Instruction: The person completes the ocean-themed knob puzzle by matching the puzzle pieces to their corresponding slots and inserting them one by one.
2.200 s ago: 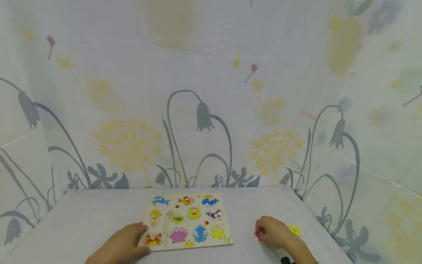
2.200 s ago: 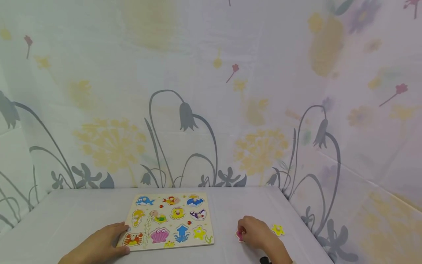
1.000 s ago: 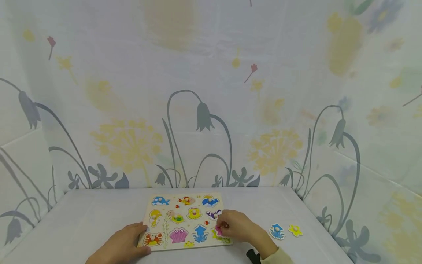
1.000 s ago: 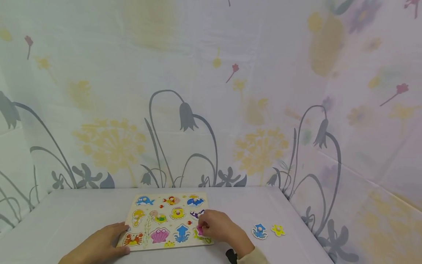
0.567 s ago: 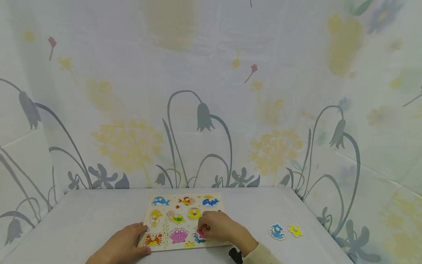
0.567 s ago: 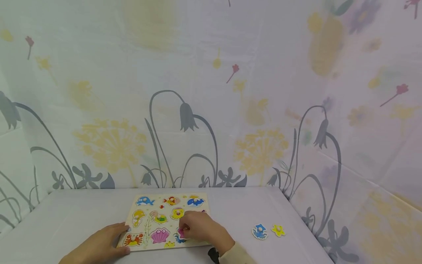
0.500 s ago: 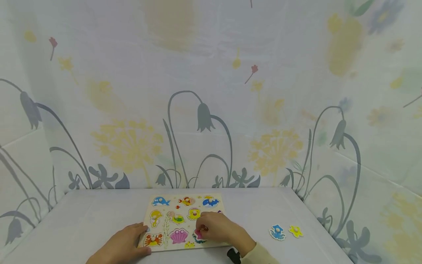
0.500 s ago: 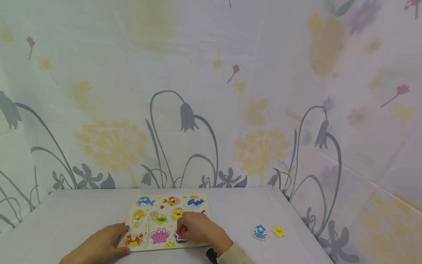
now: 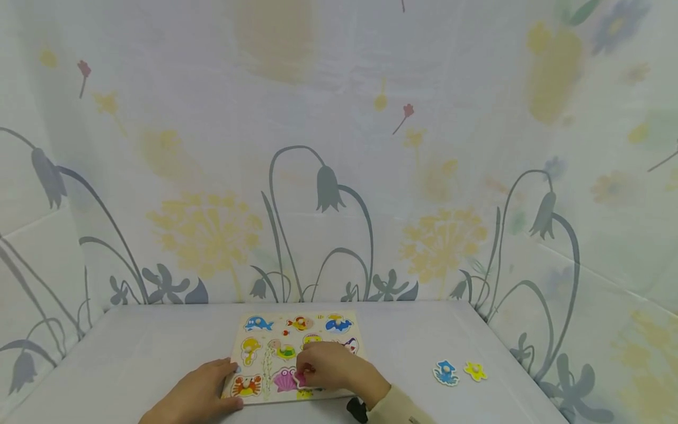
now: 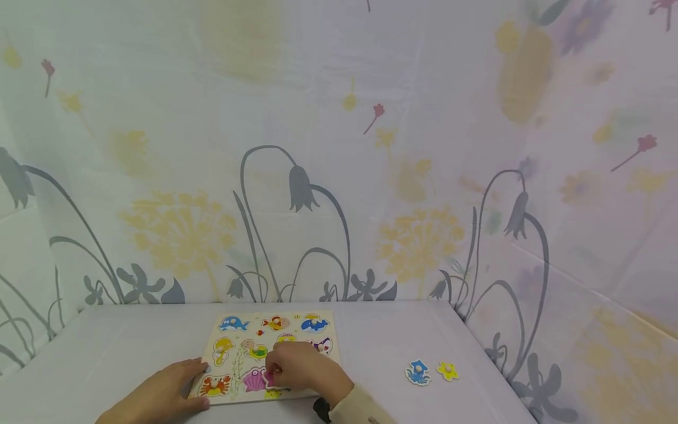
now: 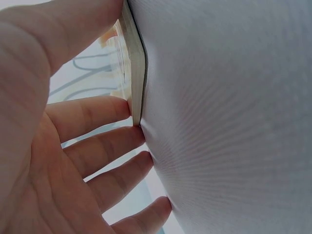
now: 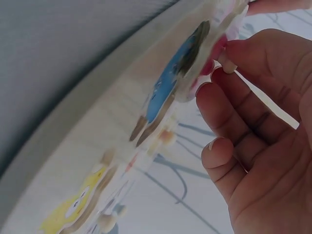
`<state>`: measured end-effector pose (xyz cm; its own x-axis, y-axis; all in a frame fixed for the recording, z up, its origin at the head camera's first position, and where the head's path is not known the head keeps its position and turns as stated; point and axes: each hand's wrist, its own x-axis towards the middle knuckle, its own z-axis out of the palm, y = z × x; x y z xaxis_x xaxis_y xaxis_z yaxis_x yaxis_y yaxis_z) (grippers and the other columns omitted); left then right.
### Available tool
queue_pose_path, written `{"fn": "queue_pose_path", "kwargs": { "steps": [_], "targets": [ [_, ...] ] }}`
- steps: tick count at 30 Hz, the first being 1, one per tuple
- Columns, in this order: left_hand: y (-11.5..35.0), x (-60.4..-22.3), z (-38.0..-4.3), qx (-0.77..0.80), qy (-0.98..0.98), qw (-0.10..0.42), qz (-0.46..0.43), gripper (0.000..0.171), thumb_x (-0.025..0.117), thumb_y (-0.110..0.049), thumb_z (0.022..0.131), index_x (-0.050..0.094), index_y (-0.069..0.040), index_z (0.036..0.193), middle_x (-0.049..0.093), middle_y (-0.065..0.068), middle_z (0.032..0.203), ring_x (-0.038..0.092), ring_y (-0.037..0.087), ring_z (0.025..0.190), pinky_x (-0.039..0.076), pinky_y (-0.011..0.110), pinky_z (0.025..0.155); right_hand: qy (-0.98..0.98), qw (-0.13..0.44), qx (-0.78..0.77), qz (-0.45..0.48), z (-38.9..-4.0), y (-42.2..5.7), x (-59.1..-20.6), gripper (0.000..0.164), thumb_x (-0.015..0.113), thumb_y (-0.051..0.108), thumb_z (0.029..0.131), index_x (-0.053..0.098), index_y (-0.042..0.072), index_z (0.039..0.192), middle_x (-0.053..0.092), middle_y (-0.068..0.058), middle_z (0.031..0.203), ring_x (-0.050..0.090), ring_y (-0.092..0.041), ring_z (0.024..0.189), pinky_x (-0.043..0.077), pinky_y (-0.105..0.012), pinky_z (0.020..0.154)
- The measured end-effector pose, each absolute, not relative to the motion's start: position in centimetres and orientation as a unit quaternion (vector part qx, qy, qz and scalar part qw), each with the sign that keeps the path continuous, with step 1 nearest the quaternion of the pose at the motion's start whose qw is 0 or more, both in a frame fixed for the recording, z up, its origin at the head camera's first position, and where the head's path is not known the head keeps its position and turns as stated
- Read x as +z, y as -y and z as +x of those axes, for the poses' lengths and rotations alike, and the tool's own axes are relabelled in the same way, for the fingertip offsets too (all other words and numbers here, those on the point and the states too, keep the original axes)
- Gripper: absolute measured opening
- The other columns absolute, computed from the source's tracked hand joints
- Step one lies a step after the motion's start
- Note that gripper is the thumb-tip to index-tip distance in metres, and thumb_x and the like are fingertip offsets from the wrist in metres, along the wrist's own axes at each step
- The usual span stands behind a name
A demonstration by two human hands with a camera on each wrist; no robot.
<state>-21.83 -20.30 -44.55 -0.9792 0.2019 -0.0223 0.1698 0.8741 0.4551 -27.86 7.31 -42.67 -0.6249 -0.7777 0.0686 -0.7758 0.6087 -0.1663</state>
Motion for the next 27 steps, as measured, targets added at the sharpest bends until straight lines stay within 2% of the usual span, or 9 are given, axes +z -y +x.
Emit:
{"fn": "queue_pose_path", "kwargs": {
  "steps": [14, 27],
  "targets": [
    [20.3, -44.4, -21.6, 0.231, -0.968, 0.029, 0.098, 0.076, 0.08, -0.049, 0.067, 0.062, 0.001, 0.121, 0.055, 0.021, 0.129, 0.047, 0.042, 0.123, 0.036, 0.059, 0.102, -0.895, 0.023, -0.086, -0.438, -28.3, -5.3, -43.2, 0.005, 0.071, 0.023, 0.087, 0.072, 0.027, 0.087, 0.05, 0.019, 0.077, 0.045, 0.002, 0.069, 0.04, -0.013, 0.062],
    [20.3, -44.3, -21.6, 0.229, -0.968, 0.028, 0.098, 0.076, 0.081, -0.049, 0.067, 0.062, 0.001, 0.122, 0.056, 0.021, 0.129, 0.047, 0.042, 0.123, 0.036, 0.06, 0.102, -0.899, 0.031, -0.08, -0.429, -28.0, -4.0, -42.9, 0.006, 0.071, 0.021, 0.086, 0.071, 0.026, 0.085, 0.049, 0.017, 0.077, 0.044, 0.001, 0.068, 0.039, -0.015, 0.06]
  ]
}}
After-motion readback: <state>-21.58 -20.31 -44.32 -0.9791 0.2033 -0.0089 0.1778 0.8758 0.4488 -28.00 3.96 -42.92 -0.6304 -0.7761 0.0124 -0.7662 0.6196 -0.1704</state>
